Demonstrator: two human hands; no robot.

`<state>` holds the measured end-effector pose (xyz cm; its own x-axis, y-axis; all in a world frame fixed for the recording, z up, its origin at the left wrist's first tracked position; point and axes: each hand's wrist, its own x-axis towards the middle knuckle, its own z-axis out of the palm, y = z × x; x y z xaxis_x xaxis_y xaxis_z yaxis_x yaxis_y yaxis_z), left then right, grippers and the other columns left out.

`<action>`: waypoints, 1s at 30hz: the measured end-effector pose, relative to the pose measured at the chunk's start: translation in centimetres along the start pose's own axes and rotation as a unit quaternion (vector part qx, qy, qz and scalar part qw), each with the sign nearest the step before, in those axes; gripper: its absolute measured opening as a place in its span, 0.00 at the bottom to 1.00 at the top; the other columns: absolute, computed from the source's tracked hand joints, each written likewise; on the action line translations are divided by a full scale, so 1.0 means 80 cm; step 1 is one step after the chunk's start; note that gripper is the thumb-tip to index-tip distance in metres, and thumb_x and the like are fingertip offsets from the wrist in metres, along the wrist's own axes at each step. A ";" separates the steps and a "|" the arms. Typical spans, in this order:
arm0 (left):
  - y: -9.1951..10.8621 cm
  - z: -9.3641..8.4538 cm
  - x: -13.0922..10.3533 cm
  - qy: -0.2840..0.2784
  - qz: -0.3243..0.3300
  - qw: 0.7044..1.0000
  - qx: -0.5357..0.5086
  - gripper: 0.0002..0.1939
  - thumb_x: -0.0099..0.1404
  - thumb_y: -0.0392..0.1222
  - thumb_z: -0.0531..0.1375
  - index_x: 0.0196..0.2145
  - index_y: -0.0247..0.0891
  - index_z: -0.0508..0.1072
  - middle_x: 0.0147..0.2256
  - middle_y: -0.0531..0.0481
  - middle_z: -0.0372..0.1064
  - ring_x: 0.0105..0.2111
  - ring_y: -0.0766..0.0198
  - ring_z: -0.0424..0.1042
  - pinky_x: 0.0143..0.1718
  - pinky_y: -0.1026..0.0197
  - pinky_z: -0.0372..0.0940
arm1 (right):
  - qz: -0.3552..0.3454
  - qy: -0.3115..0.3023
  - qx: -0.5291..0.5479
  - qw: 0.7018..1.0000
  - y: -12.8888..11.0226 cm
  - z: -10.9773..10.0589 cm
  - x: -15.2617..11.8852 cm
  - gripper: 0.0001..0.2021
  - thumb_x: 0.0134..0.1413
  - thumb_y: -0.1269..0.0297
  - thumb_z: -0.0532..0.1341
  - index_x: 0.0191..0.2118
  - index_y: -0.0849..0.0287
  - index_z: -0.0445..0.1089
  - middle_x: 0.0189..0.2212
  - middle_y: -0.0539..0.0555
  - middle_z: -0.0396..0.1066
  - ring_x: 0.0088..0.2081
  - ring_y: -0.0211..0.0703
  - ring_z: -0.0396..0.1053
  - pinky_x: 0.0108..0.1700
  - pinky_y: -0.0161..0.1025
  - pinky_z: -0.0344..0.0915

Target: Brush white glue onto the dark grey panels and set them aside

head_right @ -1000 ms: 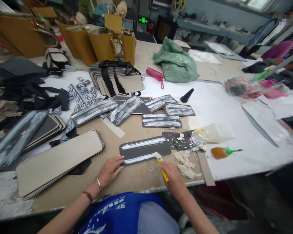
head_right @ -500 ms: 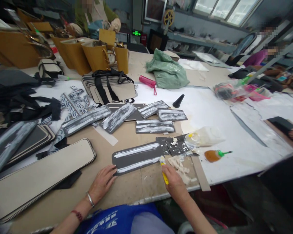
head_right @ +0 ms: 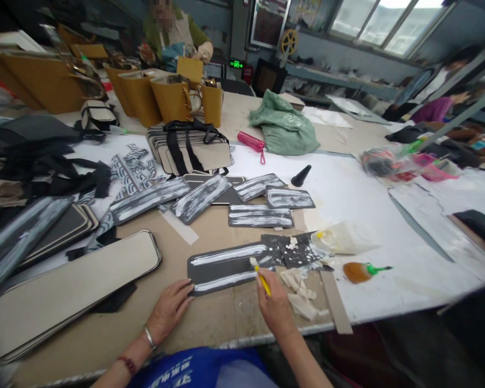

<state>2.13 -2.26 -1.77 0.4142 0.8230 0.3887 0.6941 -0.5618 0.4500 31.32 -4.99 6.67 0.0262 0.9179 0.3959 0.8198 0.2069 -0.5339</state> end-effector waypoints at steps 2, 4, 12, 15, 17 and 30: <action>0.002 -0.001 0.001 0.001 0.001 1.000 0.000 0.12 0.62 0.39 0.51 0.42 0.39 0.69 0.41 0.44 0.69 0.41 0.59 0.69 0.40 0.54 0.67 | 0.005 0.032 -0.028 0.999 0.015 0.003 0.013 0.10 0.59 0.66 0.50 0.44 0.57 0.63 0.38 0.58 0.68 0.42 0.47 0.67 0.45 0.48 0.66; 0.003 -0.002 0.001 0.005 0.004 1.000 0.000 0.11 0.62 0.39 0.51 0.42 0.39 0.69 0.40 0.44 0.69 0.41 0.59 0.69 0.40 0.54 0.67 | -0.003 0.040 -0.053 0.998 0.028 0.014 0.021 0.10 0.59 0.65 0.50 0.43 0.58 0.63 0.38 0.59 0.68 0.41 0.48 0.67 0.45 0.50 0.66; 0.005 0.002 -0.002 0.012 -0.019 1.000 -0.011 0.12 0.62 0.38 0.51 0.44 0.39 0.67 0.42 0.44 0.68 0.42 0.59 0.68 0.43 0.53 0.66 | 0.017 -0.041 0.097 0.994 -0.056 0.041 0.004 0.09 0.58 0.67 0.50 0.43 0.56 0.64 0.37 0.56 0.68 0.41 0.44 0.67 0.44 0.44 0.66; 0.008 0.003 -0.003 0.014 -0.018 1.000 -0.007 0.10 0.62 0.37 0.51 0.41 0.38 0.68 0.42 0.43 0.67 0.43 0.59 0.67 0.44 0.52 0.66 | 0.090 -0.040 0.161 0.982 -0.084 0.045 0.011 0.08 0.57 0.62 0.52 0.40 0.56 0.65 0.36 0.56 0.69 0.39 0.45 0.68 0.42 0.43 0.67; 0.011 0.002 -0.003 0.018 -0.024 1.000 -0.002 0.08 0.62 0.36 0.51 0.38 0.37 0.69 0.42 0.42 0.67 0.42 0.59 0.66 0.43 0.53 0.66 | 0.160 -0.043 0.214 0.963 -0.094 0.059 0.020 0.10 0.57 0.59 0.53 0.39 0.58 0.66 0.34 0.56 0.69 0.36 0.45 0.69 0.39 0.42 0.68; 0.012 0.000 0.000 0.018 -0.017 1.000 -0.010 0.07 0.60 0.34 0.54 0.37 0.35 0.69 0.33 0.46 0.68 0.35 0.61 0.65 0.38 0.56 0.64 | 0.160 -0.049 0.106 0.980 -0.096 0.086 0.027 0.16 0.53 0.50 0.53 0.32 0.59 0.67 0.30 0.55 0.70 0.33 0.45 0.68 0.38 0.40 0.64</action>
<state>2.80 -2.82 -1.35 0.3681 0.8389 0.4010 0.6953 -0.5347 0.4803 21.13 -2.25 6.48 0.1995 0.9732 0.1147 0.6415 -0.0412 -0.7661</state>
